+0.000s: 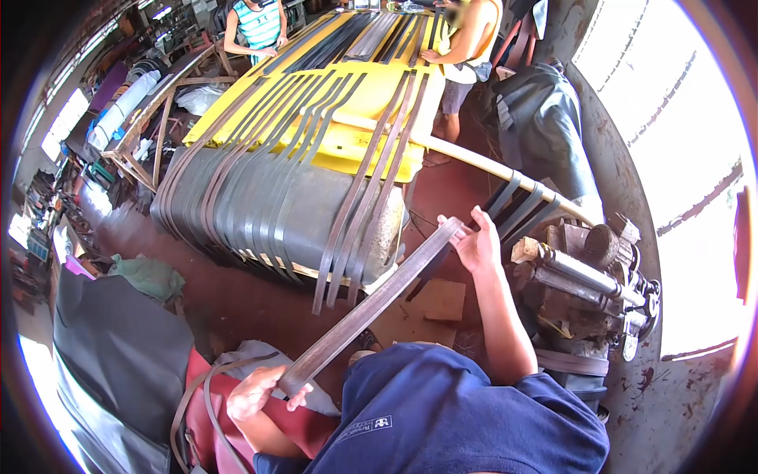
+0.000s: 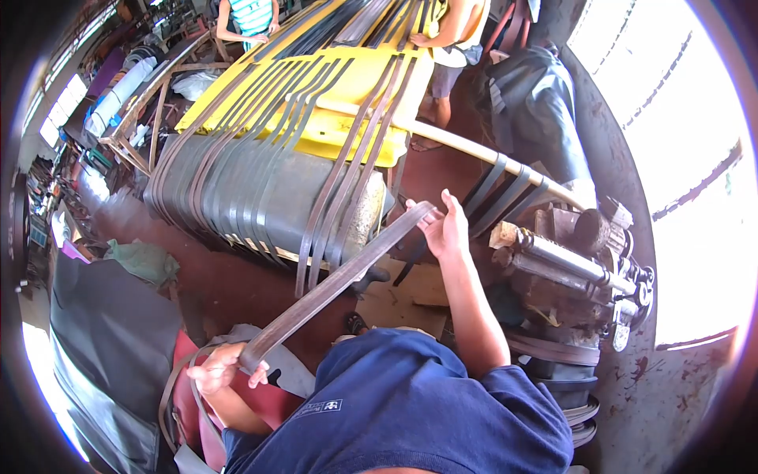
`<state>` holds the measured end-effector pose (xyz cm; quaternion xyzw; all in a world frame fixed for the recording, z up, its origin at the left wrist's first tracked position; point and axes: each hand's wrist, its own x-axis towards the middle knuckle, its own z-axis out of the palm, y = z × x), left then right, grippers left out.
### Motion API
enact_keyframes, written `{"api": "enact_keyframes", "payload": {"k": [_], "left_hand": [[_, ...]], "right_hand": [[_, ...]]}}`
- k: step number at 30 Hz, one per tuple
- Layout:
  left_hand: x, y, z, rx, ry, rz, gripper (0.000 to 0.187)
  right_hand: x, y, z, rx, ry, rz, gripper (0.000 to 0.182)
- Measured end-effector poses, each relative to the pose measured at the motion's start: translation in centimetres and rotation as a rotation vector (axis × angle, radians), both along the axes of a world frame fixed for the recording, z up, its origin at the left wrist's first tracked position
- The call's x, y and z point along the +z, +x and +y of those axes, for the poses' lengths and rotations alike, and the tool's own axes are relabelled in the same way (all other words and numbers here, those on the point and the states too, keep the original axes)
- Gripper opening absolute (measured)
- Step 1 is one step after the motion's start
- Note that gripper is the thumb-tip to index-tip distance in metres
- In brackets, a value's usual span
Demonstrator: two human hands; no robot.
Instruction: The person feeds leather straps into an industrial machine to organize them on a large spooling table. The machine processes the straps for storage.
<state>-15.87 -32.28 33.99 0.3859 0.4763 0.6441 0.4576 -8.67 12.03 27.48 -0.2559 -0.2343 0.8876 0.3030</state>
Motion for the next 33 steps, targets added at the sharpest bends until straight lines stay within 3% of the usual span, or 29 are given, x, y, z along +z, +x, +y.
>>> {"api": "enact_keyframes", "payload": {"k": [4, 5, 6, 8, 14, 18, 21, 22, 27, 33], "left_hand": [[0.5, -2.8, -3.5, -0.022, 0.156, 0.125, 0.125], [1.1, -3.7, -4.0, -0.092, 0.186, 0.139, 0.125], [1.3, -3.8, -4.5, -0.012, 0.191, 0.11, 0.123], [1.0, -3.6, -5.7, 0.141, 0.205, 0.056, 0.121], [-0.9, -6.2, -8.2, 0.117, 0.353, 0.008, 0.12], [0.0, -7.8, -7.7, 0.18, 0.364, 0.04, 0.117], [2.0, -8.5, -6.6, 0.226, 0.363, 0.08, 0.115], [2.7, -9.2, -6.3, 0.204, 0.348, 0.118, 0.115], [3.9, -11.8, -3.9, 0.238, 0.354, 0.186, 0.12], [4.2, -14.6, 1.8, 0.47, 0.058, 0.193, 0.125]], "right_hand": [[4.9, -3.5, 0.7, -0.059, 0.159, -0.012, 0.024], [6.4, -4.1, 1.2, -0.019, 0.136, 0.045, 0.023], [7.8, -4.4, 1.9, 0.019, 0.114, 0.102, 0.023], [11.5, -5.1, 2.5, 0.028, 0.281, 0.111, 0.025], [25.0, -7.8, 1.6, 0.083, 0.727, 0.181, 0.036], [32.0, -11.4, 1.7, 0.183, 0.94, 0.28, 0.029], [36.5, -15.1, 5.1, 0.257, 1.123, 0.233, 0.039], [38.1, -16.6, 4.1, 0.176, 0.986, 0.231, 0.031], [41.7, -25.7, 9.8, 0.25, 0.888, 0.199, 0.027], [39.0, -38.6, 21.5, 0.24, 0.68, 0.165, 0.037]]}}
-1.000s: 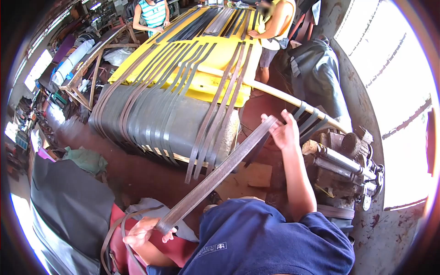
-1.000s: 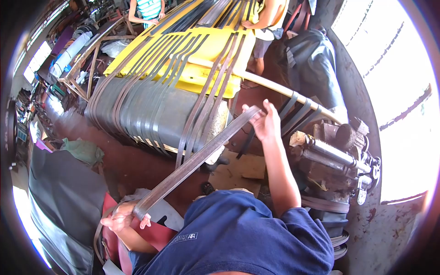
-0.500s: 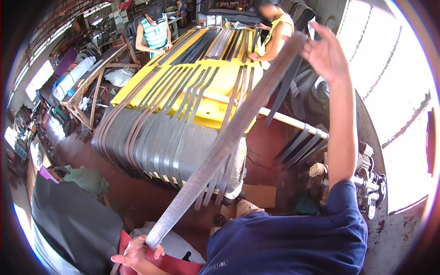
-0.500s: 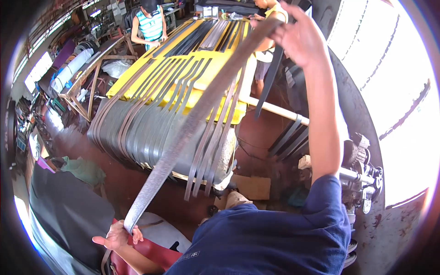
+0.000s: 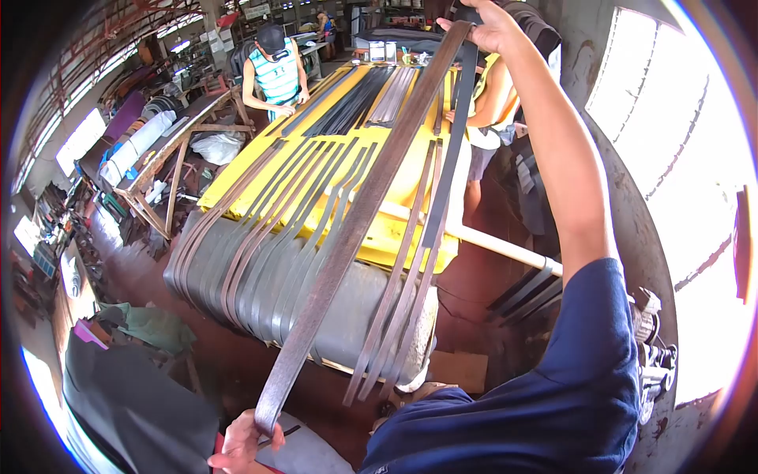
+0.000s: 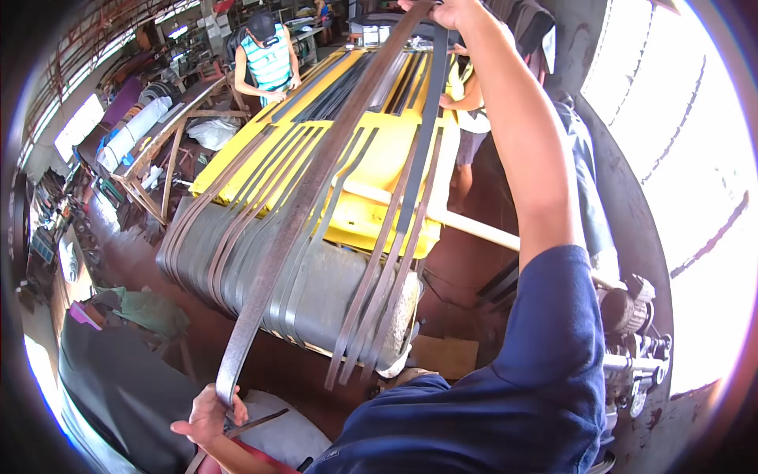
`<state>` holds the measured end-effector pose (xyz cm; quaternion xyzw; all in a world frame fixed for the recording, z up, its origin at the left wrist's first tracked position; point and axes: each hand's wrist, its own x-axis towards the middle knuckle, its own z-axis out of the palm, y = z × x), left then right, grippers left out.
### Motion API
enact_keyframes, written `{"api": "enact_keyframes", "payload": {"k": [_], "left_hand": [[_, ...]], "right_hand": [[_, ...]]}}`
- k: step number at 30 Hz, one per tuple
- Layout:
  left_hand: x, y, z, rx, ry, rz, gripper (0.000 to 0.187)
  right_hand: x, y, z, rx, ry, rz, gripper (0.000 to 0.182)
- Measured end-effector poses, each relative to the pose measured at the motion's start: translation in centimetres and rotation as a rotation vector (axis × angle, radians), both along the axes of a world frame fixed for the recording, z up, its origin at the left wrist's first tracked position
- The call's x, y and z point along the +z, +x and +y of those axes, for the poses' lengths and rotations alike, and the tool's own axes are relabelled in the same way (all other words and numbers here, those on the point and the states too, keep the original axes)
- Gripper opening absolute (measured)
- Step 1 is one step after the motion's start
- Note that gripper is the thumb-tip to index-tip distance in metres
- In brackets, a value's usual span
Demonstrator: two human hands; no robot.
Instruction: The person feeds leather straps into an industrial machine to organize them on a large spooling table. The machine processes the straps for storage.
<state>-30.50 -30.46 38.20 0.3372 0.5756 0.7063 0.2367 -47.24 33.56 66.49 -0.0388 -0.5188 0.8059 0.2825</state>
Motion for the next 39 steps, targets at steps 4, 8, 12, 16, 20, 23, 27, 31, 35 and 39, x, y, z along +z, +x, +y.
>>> {"api": "enact_keyframes", "payload": {"k": [4, 8, 12, 16, 20, 23, 27, 31, 35, 39], "left_hand": [[0.7, -1.9, 4.9, 0.152, -0.2, 0.048, 0.097], [-1.1, -4.0, 8.4, 0.388, -0.477, 0.062, 0.038], [-7.9, -5.8, 8.4, 0.56, -0.67, 0.092, 0.022], [-15.4, -5.9, 6.5, 0.518, -0.803, 0.028, 0.019], [-21.3, -4.2, 4.0, 0.485, -0.877, -0.016, 0.015], [-23.9, -3.0, 2.6, 0.462, -0.969, 0.054, 0.018], [-25.6, -1.9, 1.8, 0.42, -1.001, 0.118, 0.024], [-29.3, -1.1, 0.5, 0.388, -0.915, 0.182, 0.028], [-34.6, -0.1, -1.4, 0.387, -0.954, 0.173, 0.036], [-34.0, 1.0, -1.1, 0.326, -1.023, 0.051, 0.039]], "right_hand": [[-1.3, -4.3, 1.8, -0.069, -0.12, -0.038, 0.035], [-5.0, -10.1, 5.8, -0.021, 0.179, 0.072, 0.023], [-13.1, -11.6, 3.4, -0.141, 0.22, -0.019, 0.042], [-26.0, -11.5, -0.2, -0.238, 0.183, -0.369, 0.075], [-44.9, -12.2, 0.2, -0.208, 0.298, -0.819, 0.087], [-54.4, -10.2, -2.1, -0.426, 0.576, -0.833, 0.08], [-54.4, -2.1, -8.4, -0.302, 0.408, -0.769, 0.067], [-52.4, 6.9, -14.5, -0.105, 0.191, -0.73, 0.057], [-53.1, 15.1, -18.7, -0.107, 0.133, -0.728, 0.054], [-55.1, 23.2, -21.8, -0.174, 0.151, -0.772, 0.05]]}}
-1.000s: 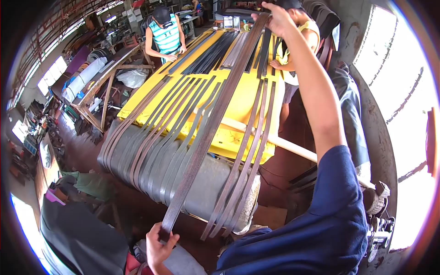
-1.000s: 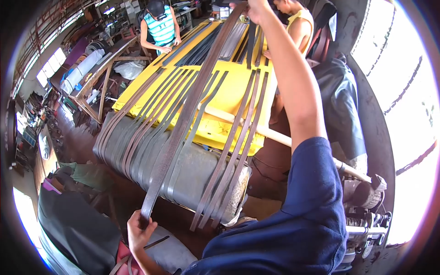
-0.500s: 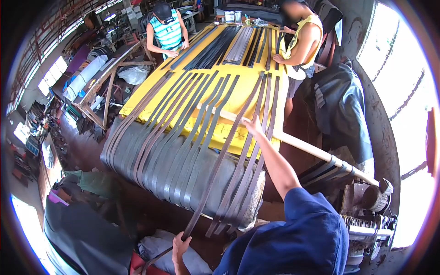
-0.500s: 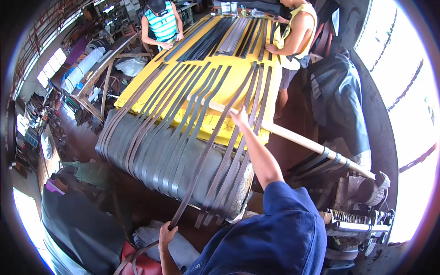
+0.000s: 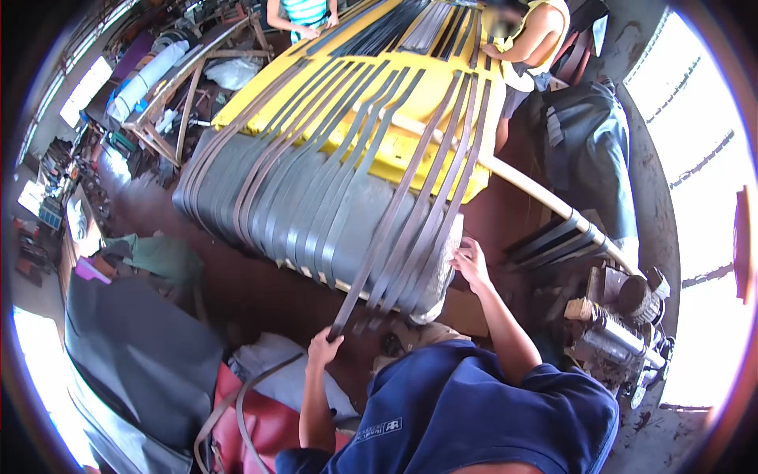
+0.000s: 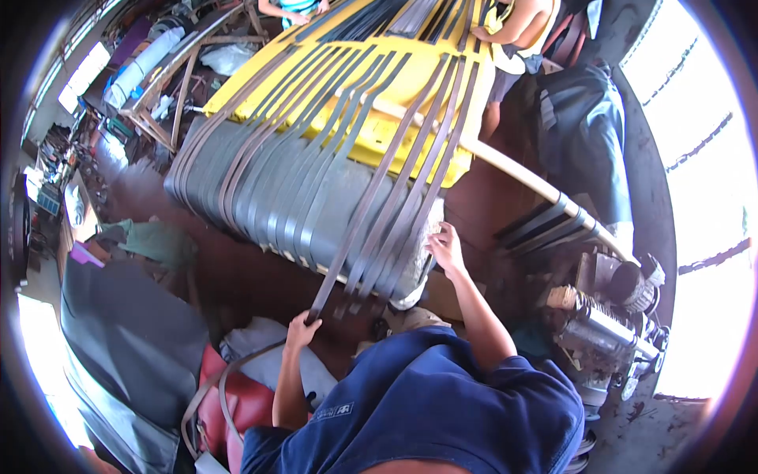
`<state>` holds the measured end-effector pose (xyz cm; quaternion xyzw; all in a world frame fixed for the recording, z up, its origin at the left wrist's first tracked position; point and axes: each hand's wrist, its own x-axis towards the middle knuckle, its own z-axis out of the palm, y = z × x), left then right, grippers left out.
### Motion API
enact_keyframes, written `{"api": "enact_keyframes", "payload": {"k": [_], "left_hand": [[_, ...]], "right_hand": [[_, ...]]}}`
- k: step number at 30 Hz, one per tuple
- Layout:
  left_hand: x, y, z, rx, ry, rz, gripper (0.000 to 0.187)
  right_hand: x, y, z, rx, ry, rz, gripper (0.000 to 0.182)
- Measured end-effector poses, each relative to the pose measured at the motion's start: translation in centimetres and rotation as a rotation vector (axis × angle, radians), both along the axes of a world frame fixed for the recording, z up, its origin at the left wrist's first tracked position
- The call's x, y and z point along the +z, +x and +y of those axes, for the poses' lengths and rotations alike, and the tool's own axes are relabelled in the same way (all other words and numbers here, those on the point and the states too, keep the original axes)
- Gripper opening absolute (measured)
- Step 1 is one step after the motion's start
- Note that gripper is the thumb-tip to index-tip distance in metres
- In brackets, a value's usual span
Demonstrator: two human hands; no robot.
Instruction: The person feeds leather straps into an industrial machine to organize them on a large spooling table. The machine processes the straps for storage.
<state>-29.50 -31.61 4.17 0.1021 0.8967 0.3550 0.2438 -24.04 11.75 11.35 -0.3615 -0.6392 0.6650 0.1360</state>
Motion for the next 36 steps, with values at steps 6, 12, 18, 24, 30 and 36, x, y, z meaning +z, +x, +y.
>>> {"api": "enact_keyframes", "payload": {"k": [6, 12, 18, 24, 30, 36], "left_hand": [[-4.3, 0.6, 1.2, 0.054, -0.135, 0.004, 0.047], [-6.6, 1.9, 1.9, 0.414, -0.232, 0.052, 0.062], [-10.9, 7.6, 0.6, 0.53, -0.208, -0.193, 0.04], [-17.6, 17.6, 2.0, 0.6, 0.182, -0.731, 0.008], [-16.5, 20.4, 10.7, 0.345, 0.056, -0.842, 0.024], [-13.1, 21.5, 19.7, 0.07, -0.039, -0.816, 0.033]], "right_hand": [[-2.2, 11.4, -2.9, -0.051, 0.019, -0.159, 0.05], [-10.4, 26.1, -1.8, -0.258, -0.113, -0.546, 0.044], [-16.4, 42.7, -2.4, -0.598, -0.478, -0.646, 0.03], [-14.5, 50.4, -5.1, -0.897, -0.36, -0.488, 0.03], [-10.1, 57.6, -2.2, -1.387, -0.056, -0.526, 0.043], [-8.8, 66.4, 1.7, -1.788, 0.271, -0.768, 0.035]]}}
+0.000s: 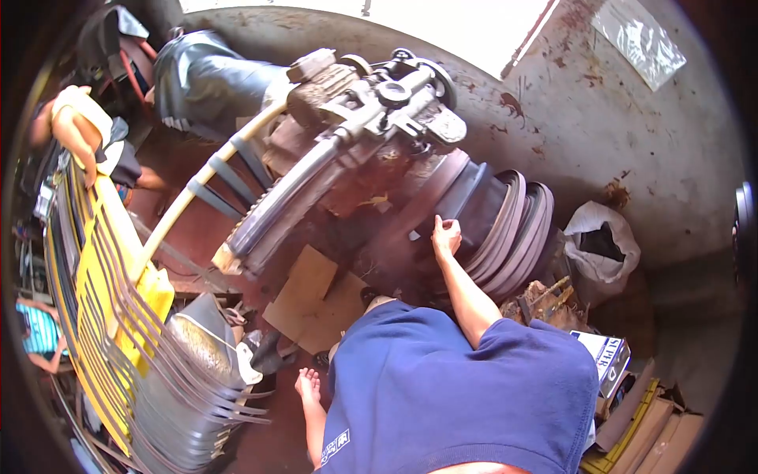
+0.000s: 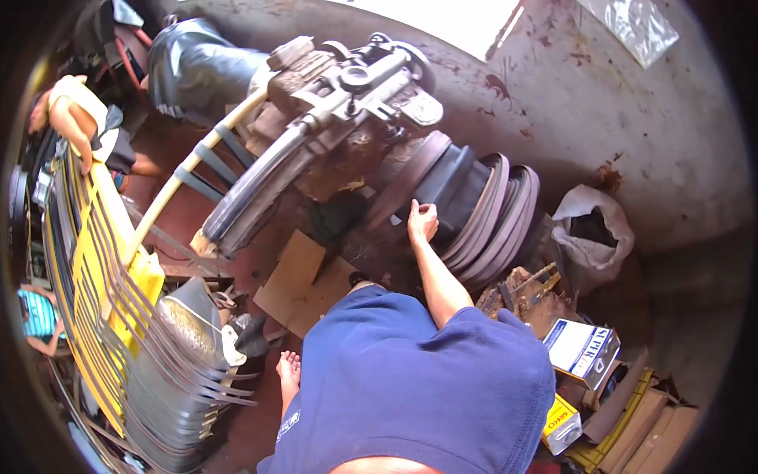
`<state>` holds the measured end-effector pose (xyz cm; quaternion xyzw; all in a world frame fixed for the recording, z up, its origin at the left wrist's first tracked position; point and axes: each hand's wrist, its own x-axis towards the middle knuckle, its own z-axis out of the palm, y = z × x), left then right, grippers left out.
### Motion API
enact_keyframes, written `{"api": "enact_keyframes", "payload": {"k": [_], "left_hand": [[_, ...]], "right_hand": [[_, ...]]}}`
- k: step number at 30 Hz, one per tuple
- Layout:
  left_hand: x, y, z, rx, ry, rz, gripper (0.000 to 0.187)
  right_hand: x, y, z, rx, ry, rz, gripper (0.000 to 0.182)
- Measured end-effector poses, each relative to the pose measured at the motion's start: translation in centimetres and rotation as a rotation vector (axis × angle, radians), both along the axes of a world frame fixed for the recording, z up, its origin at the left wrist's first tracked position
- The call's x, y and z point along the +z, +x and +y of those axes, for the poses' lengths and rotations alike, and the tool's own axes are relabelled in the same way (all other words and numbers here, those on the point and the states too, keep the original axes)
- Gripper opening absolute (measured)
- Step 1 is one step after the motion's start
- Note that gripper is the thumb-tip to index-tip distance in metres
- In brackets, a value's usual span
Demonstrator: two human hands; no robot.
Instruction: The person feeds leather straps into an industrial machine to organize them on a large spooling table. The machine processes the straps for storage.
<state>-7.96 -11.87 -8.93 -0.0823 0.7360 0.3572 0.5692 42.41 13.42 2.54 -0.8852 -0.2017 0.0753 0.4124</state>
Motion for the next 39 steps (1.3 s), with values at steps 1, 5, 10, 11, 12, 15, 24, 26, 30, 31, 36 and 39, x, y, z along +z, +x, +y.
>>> {"api": "enact_keyframes", "payload": {"k": [1, 5, 10, 11, 12, 15, 24, 26, 30, 31, 36, 39], "left_hand": [[0.4, 0.4, 1.2, -0.014, 0.013, 0.01, 0.031], [2.1, 3.5, 4.7, -0.1, 0.025, 0.042, 0.027], [2.9, 6.4, 5.5, -0.198, 0.04, 0.036, 0.022], [3.0, 6.6, 5.4, -0.194, 0.038, 0.04, 0.022], [2.9, 6.7, 5.1, -0.189, 0.034, 0.042, 0.023], [2.6, 6.6, 4.3, -0.228, 0.019, 0.065, 0.024], [4.5, 6.8, 7.8, -0.354, 0.096, 0.076, 0.026], [6.9, 8.1, 10.7, -0.44, 0.16, 0.091, 0.028], [13.5, 12.6, 17.1, -0.65, 0.409, 0.089, 0.031], [15.7, 14.1, 18.5, -0.709, 0.471, 0.091, 0.03], [28.3, 21.6, 23.8, -0.904, 1.051, -0.021, 0.032], [36.2, 23.4, 23.5, -0.968, 1.294, 0.023, 0.044]], "right_hand": [[0.2, 1.1, 0.5, 0.026, 0.035, 0.133, 0.038], [1.0, 2.9, 3.9, 0.04, -0.108, 0.035, 0.052], [3.6, 2.4, 5.9, 0.043, -0.143, 0.051, 0.056], [3.6, 2.6, 6.2, 0.067, -0.152, 0.078, 0.055], [3.6, 2.7, 6.3, 0.07, -0.158, 0.09, 0.054], [4.4, 2.7, 5.8, 0.074, -0.177, 0.117, 0.051], [4.7, 7.0, 5.9, 0.189, 0.079, 0.105, 0.039], [4.7, 9.4, 7.2, 0.214, 0.404, 0.132, 0.031], [13.2, 11.5, 7.7, 0.38, 0.702, 0.292, 0.017], [16.1, 11.3, 7.5, 0.357, 0.699, 0.342, 0.018], [29.2, 6.7, 3.8, 0.668, 0.972, 0.456, 0.022], [34.7, -0.7, 1.4, 0.768, 1.171, 0.43, 0.02]]}}
